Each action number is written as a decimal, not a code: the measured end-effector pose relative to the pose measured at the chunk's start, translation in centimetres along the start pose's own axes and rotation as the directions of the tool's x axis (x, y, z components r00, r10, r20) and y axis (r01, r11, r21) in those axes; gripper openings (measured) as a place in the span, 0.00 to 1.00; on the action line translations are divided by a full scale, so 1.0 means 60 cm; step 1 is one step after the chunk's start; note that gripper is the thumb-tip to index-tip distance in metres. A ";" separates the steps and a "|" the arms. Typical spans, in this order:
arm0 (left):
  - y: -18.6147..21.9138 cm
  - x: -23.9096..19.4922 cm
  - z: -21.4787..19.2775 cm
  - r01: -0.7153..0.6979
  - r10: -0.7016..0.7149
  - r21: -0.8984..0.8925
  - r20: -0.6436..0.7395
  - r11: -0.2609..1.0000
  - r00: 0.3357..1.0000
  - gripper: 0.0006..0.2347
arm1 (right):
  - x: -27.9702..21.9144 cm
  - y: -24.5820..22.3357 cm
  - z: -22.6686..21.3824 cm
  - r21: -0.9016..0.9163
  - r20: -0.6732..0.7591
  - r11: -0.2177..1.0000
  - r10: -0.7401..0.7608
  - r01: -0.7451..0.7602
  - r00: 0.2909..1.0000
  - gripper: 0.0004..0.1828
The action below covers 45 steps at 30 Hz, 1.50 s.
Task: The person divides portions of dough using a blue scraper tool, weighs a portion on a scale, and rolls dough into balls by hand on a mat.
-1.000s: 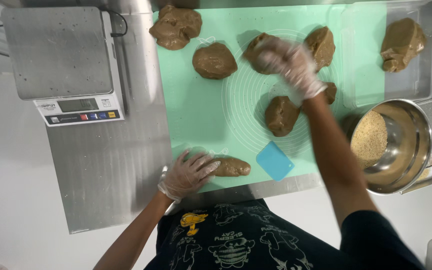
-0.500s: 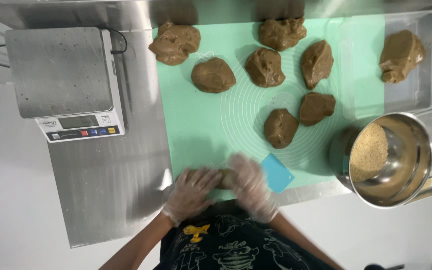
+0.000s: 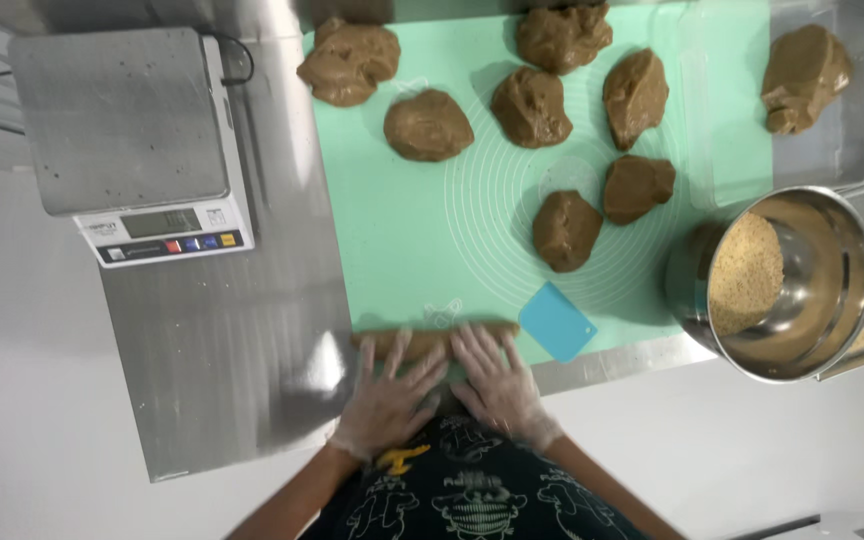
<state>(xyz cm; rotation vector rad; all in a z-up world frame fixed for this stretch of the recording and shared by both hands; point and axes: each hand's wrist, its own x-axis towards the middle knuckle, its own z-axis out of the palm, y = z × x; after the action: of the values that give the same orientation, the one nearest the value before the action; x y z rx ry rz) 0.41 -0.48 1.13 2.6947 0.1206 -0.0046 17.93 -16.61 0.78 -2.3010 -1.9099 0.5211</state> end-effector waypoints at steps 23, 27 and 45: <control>-0.095 0.083 0.014 -0.026 0.025 -0.066 -0.023 0.997 0.999 0.26 | 0.309 0.306 -0.171 -0.207 -0.383 0.856 0.375 -0.474 0.844 0.43; -0.052 0.047 -0.008 -0.058 0.068 0.081 -0.136 0.995 0.988 0.28 | 0.126 0.104 -0.072 0.123 -0.475 0.984 0.172 -0.128 0.863 0.38; -0.104 0.055 -0.076 0.050 -0.107 0.219 0.256 0.975 0.961 0.27 | 0.091 0.024 -0.022 -0.256 0.498 0.958 0.245 -0.129 0.832 0.38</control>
<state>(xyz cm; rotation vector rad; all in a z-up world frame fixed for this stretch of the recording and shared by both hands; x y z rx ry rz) 3.07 7.35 2.48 2.8659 0.1515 -0.4268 20.52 -11.42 0.53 -2.7183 -2.0395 1.1302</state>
